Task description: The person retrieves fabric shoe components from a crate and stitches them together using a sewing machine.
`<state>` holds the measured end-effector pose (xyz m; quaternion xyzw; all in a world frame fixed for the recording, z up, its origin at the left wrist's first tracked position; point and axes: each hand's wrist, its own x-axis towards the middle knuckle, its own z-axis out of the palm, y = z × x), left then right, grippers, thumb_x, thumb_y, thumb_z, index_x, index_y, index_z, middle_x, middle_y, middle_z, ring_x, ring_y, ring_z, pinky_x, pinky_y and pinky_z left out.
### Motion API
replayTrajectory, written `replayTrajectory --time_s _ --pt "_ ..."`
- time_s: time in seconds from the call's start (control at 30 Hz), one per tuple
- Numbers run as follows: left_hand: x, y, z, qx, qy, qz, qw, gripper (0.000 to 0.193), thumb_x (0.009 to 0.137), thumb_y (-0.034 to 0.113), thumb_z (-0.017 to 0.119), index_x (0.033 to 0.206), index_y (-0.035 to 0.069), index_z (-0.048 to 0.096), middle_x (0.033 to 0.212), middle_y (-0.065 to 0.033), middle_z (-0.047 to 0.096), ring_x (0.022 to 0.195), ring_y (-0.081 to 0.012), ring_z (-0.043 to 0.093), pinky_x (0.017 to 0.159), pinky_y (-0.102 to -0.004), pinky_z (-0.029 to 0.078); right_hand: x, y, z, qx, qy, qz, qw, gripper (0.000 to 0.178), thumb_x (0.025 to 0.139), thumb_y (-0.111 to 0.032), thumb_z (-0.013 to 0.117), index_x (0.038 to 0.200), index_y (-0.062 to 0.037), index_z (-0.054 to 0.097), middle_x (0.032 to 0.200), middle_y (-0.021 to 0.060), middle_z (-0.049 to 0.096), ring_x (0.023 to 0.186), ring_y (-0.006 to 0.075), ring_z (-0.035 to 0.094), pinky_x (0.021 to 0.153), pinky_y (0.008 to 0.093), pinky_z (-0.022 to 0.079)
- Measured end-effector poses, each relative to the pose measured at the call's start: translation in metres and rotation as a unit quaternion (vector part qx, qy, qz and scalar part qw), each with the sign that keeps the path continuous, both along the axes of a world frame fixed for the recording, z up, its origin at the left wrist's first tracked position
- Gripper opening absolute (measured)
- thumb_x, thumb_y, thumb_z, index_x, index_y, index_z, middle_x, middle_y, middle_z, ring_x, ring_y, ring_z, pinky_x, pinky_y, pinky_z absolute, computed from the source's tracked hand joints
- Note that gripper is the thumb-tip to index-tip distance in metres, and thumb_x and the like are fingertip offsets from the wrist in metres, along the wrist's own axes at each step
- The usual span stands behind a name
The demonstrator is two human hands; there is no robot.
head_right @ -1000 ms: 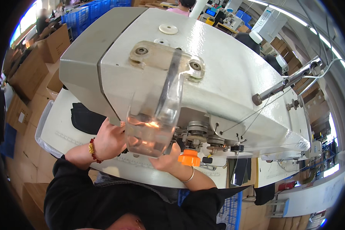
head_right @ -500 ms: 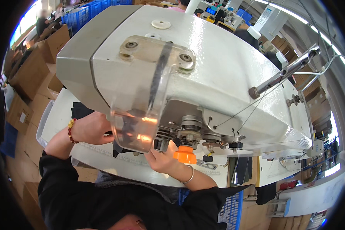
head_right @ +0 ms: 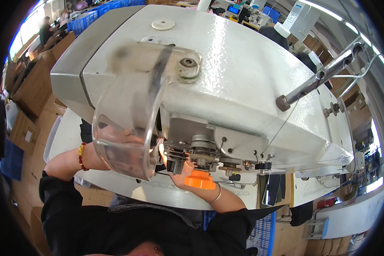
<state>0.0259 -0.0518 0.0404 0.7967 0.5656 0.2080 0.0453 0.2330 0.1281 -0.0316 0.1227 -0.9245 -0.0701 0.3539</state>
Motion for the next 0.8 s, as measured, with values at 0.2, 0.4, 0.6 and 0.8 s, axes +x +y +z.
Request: replayTrajectory --time_s 0.2,0.4,0.6,0.8 --pt "0.034 -0.003 -0.011 0.070 0.050 0.103 0.991 0.050 0.077 0.019 0.076 0.123 0.012 0.056 0.117 -0.0148 0.050 0.087 -0.0289 0.062 0.069 -0.0358 0.054 0.011 -0.022 0.014 -0.299 -0.089 0.021 0.950 0.031 0.089 -0.006 0.061 0.118 0.0038 0.061 0.086 0.0124 0.062 0.072 0.0175 0.058 0.059 0.0272 0.045" --pt "0.068 0.011 -0.039 0.182 0.037 0.230 0.955 0.044 0.073 0.012 0.075 0.114 0.005 0.061 0.111 -0.0191 0.054 0.083 -0.0309 0.062 0.063 -0.0356 0.054 0.001 -0.029 0.022 -0.697 -0.316 0.021 0.643 0.022 0.099 -0.022 0.048 0.110 -0.0032 0.051 0.073 0.0036 0.057 0.066 0.0105 0.052 0.062 0.0259 0.041" --pt "0.083 0.026 -0.056 0.247 0.034 0.280 0.927 0.036 0.076 0.011 0.071 0.109 0.002 0.060 0.118 -0.0253 0.055 0.084 -0.0336 0.062 0.059 -0.0355 0.053 -0.001 -0.021 0.019 -0.643 -0.323 0.005 0.695 0.035 0.103 -0.035 0.037 0.098 -0.0029 0.049 0.066 0.0037 0.054 0.062 0.0134 0.049 0.060 0.0284 0.040" --pt "0.094 0.024 -0.036 0.227 0.047 0.301 0.925 0.029 0.079 0.011 0.068 0.105 0.001 0.059 0.117 -0.0294 0.056 0.080 -0.0354 0.061 0.068 -0.0391 0.053 0.002 -0.017 -0.037 -0.664 -0.230 0.000 0.711 0.035 0.105 -0.033 0.039 0.090 -0.0041 0.053 0.067 0.0022 0.052 0.061 0.0126 0.046 0.058 0.0302 0.039"
